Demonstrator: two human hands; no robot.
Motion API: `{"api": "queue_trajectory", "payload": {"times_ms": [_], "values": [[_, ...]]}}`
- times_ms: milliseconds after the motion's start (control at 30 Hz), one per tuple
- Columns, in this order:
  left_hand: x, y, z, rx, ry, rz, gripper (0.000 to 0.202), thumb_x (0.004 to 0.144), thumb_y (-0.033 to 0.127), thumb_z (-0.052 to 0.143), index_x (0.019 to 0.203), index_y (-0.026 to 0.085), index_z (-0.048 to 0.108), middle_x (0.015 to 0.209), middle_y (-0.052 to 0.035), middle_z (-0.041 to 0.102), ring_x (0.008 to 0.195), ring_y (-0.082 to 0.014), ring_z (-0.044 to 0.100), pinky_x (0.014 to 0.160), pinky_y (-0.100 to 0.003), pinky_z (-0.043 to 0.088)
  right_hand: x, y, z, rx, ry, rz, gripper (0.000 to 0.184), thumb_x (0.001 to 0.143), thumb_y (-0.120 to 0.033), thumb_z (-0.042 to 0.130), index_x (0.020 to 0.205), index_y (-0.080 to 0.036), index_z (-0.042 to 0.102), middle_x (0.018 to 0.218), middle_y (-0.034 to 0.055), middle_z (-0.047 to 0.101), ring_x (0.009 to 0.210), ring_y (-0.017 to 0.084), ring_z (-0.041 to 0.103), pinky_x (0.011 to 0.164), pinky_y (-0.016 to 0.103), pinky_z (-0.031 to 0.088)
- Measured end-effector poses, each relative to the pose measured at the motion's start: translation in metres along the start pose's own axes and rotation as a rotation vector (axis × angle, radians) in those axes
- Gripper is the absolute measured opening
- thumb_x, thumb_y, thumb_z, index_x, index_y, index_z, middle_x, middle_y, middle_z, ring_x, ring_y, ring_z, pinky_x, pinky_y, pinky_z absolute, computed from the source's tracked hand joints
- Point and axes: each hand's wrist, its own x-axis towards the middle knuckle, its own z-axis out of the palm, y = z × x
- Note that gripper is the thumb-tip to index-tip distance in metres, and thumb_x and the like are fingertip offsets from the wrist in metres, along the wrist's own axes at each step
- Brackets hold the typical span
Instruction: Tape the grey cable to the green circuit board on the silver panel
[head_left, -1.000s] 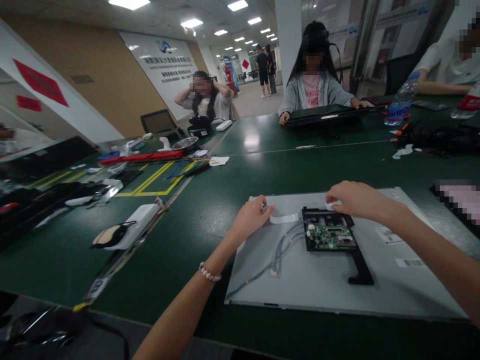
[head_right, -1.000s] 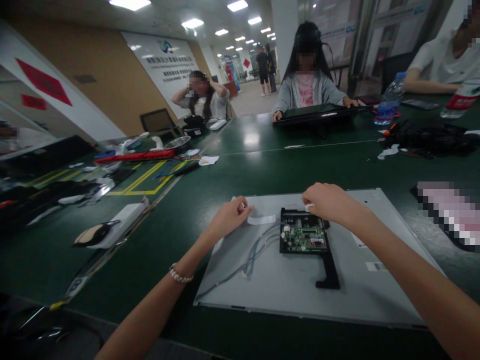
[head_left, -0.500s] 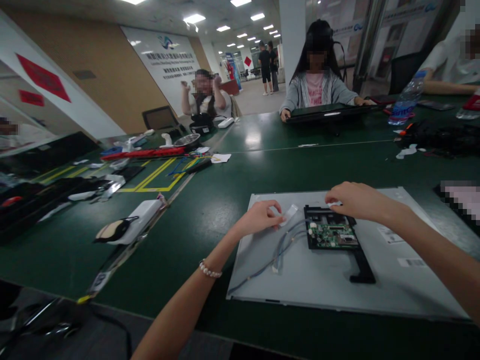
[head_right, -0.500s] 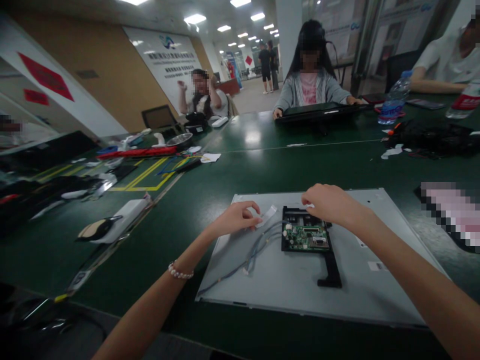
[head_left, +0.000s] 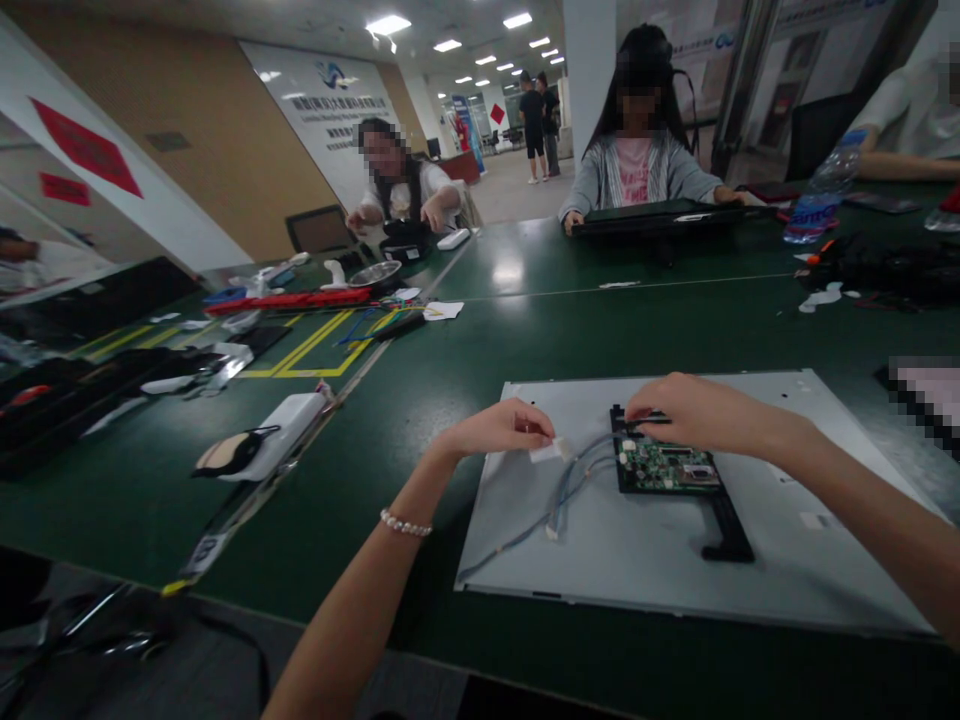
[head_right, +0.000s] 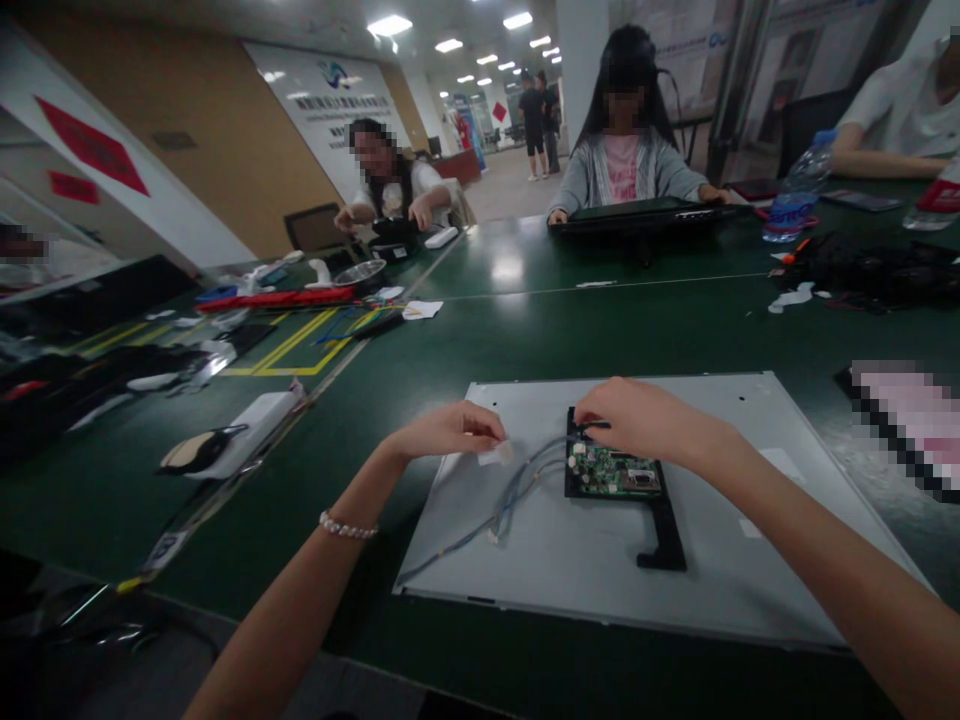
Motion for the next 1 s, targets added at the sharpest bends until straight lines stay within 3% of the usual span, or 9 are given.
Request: {"api": "queue_trajectory", "payload": {"times_ms": [100,200,300,500,633,833,1000], "values": [[0.004,0.007,0.009,0.161,-0.022,0.094,0.012,0.083,0.025,0.054,0.083,0.017,0.063,0.086,-0.0029,0.06,0.081,-0.0139,0.054,0.075,-0.025,0.043,0.001,-0.011,0.003,0.03,-0.014,-0.076,0.026,0.089,-0.028,0.049,0.103,-0.022,0.069,0.1,0.005,0.071,0.091,0.02,0.063,0.081,0.032,0.045],[0.006,0.012,0.016,0.198,-0.057,0.103,0.011,0.083,0.02,0.048,0.082,0.017,0.059,0.083,-0.0013,0.057,0.079,-0.0141,0.052,0.074,-0.025,0.041,0.001,-0.021,0.005,0.064,-0.01,-0.077,0.032,0.088,-0.025,0.05,0.116,-0.022,0.064,0.11,0.0066,0.069,0.098,0.021,0.062,0.086,0.033,0.044],[0.005,0.016,0.017,0.152,-0.121,0.05,0.01,0.082,0.019,0.048,0.077,0.018,0.056,0.072,0.0016,0.052,0.07,-0.0129,0.048,0.066,-0.024,0.039,0.001,-0.029,0.007,0.13,-0.029,-0.105,0.043,0.086,-0.023,0.052,0.128,-0.025,0.057,0.12,0.0062,0.066,0.105,0.021,0.06,0.09,0.034,0.043],[0.004,0.015,0.014,-0.04,-0.233,0.027,0.011,0.081,0.024,0.049,0.072,0.018,0.053,0.067,0.0024,0.046,0.066,-0.0127,0.045,0.064,-0.025,0.038,0.002,-0.045,0.016,0.152,-0.047,-0.243,0.051,0.08,-0.01,0.054,0.127,-0.029,0.057,0.129,0.0051,0.057,0.106,0.021,0.058,0.09,0.036,0.043],[0.005,0.012,0.017,-0.097,-0.294,-0.022,0.011,0.081,0.026,0.048,0.073,0.018,0.052,0.065,0.003,0.043,0.061,-0.0116,0.042,0.059,-0.025,0.035,0.002,-0.05,0.019,0.182,-0.057,-0.287,0.042,0.082,-0.01,0.052,0.12,-0.026,0.06,0.125,0.0054,0.057,0.1,0.019,0.058,0.084,0.034,0.044],[0.006,0.009,0.022,-0.004,-0.272,-0.01,0.016,0.079,0.028,0.052,0.067,0.018,0.049,0.059,0.0049,0.039,0.055,-0.0093,0.036,0.053,-0.024,0.029,0.005,-0.048,0.025,0.192,-0.1,-0.312,0.022,0.086,-0.015,0.054,0.103,-0.022,0.065,0.111,0.0036,0.064,0.096,0.017,0.06,0.083,0.033,0.045],[0.009,0.007,0.024,0.115,-0.111,-0.01,0.021,0.079,0.032,0.057,0.065,0.017,0.05,0.057,0.0054,0.042,0.053,-0.0077,0.037,0.051,-0.022,0.028,0.007,-0.049,0.03,0.175,-0.1,-0.306,0.017,0.086,-0.015,0.054,0.097,-0.021,0.067,0.102,0.0033,0.068,0.095,0.018,0.061,0.085,0.034,0.045]]}}
